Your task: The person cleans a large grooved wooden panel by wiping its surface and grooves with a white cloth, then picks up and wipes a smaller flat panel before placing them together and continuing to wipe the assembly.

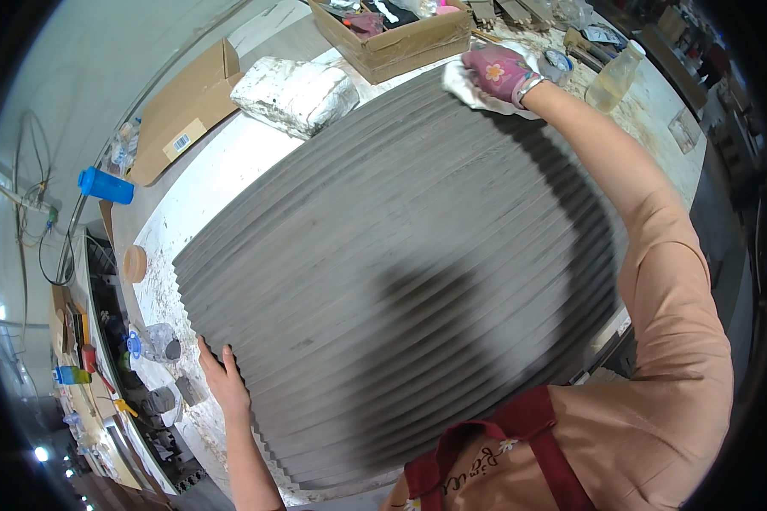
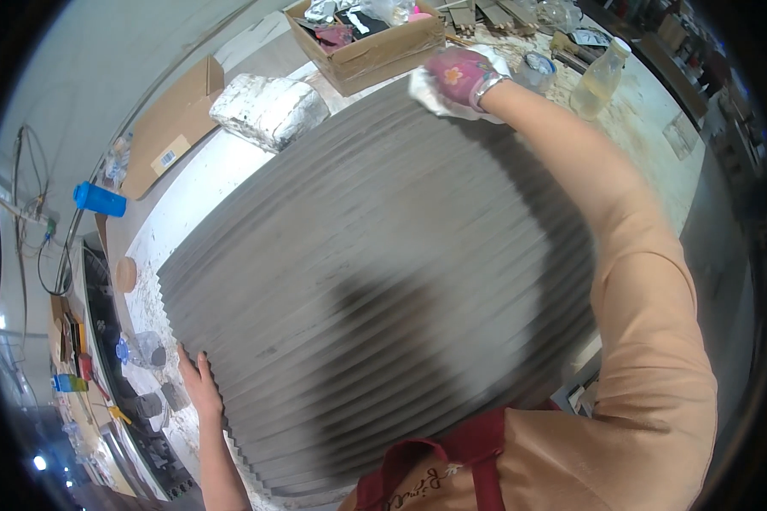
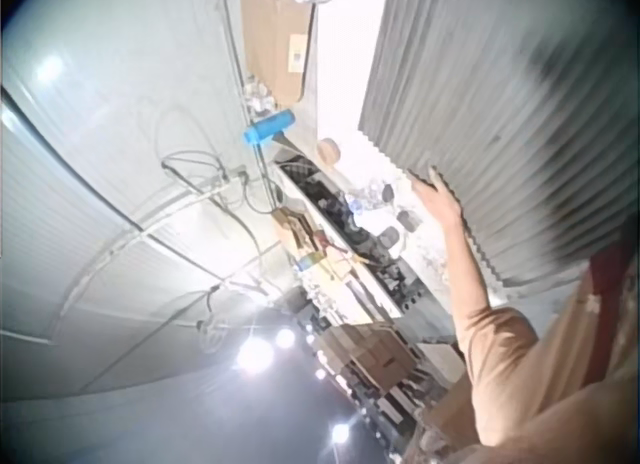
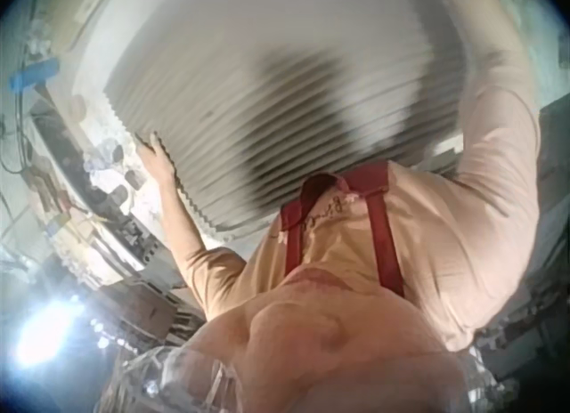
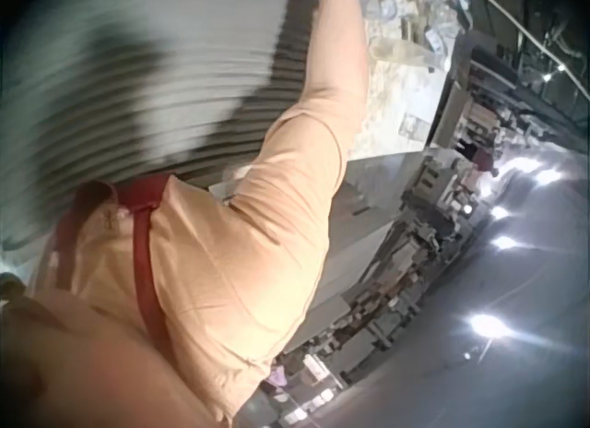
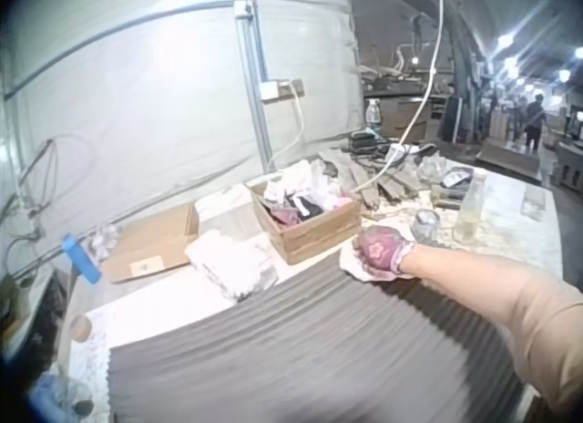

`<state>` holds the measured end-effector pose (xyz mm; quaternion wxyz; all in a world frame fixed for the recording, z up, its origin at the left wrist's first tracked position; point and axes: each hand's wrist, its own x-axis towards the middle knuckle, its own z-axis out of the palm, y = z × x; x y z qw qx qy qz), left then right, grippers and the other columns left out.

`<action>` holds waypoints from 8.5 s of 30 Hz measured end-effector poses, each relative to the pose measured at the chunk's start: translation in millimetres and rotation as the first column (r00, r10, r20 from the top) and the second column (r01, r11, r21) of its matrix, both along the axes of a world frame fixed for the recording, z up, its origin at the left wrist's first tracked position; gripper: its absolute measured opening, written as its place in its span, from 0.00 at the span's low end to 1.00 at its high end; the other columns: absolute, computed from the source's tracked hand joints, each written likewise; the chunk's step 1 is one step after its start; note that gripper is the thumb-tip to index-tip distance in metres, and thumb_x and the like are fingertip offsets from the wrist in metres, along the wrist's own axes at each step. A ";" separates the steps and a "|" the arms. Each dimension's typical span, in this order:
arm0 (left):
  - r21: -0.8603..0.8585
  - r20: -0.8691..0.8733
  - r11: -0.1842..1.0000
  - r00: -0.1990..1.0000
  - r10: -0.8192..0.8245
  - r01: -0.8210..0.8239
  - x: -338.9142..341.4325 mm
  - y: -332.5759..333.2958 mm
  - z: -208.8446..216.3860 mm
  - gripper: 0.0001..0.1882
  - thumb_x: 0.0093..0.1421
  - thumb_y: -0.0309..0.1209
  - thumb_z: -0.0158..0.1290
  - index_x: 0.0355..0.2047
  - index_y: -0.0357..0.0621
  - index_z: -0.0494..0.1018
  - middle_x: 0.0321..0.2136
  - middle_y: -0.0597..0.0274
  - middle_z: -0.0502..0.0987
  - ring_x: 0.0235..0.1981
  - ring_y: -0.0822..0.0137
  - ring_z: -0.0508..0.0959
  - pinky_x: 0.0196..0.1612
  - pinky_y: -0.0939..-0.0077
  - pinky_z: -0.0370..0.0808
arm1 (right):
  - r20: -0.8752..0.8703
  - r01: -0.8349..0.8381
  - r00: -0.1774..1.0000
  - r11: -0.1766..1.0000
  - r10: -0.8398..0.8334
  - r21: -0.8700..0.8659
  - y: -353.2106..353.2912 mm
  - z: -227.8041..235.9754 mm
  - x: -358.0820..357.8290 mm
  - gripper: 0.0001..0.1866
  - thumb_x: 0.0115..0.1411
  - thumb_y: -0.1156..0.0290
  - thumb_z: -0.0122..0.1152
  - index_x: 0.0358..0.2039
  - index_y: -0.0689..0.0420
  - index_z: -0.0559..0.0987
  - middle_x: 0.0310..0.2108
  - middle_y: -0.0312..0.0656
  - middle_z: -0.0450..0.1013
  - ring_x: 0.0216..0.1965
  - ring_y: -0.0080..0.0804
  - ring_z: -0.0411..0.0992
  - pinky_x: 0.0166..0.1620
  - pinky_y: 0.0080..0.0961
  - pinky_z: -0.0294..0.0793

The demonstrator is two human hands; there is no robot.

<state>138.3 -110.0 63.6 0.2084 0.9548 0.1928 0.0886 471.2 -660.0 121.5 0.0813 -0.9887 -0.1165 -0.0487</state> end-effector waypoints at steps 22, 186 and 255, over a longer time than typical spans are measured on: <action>-0.018 -0.083 0.988 0.985 0.150 -0.152 -16.8 7.8 4.8 0.37 0.60 0.48 0.49 0.61 0.36 0.54 0.52 0.39 0.64 0.52 0.43 0.68 0.52 0.59 0.68 | -0.050 -0.084 0.995 0.996 0.084 0.012 -122.7 -105.3 -53.5 0.26 0.67 0.60 0.44 0.60 0.62 0.62 0.62 0.49 0.58 0.65 0.39 0.53 0.65 0.30 0.52; -0.723 0.438 0.685 0.829 0.348 0.094 138.6 -120.7 -0.6 0.14 0.65 0.38 0.50 0.26 0.43 0.68 0.21 0.74 0.63 0.23 0.80 0.58 0.26 0.83 0.56 | -0.006 -0.359 0.928 0.903 0.371 0.237 65.2 -37.9 -8.6 0.19 0.53 0.61 0.62 0.45 0.51 0.75 0.42 0.46 0.70 0.47 0.45 0.68 0.52 0.37 0.65; -0.546 0.451 0.836 0.857 0.248 0.046 145.5 -118.0 -8.2 0.15 0.63 0.37 0.52 0.26 0.38 0.71 0.20 0.73 0.67 0.24 0.78 0.60 0.28 0.82 0.61 | 0.003 -0.536 0.844 0.844 0.537 -0.014 146.0 -24.2 -29.6 0.08 0.55 0.66 0.53 0.34 0.50 0.77 0.37 0.45 0.73 0.42 0.43 0.72 0.44 0.37 0.71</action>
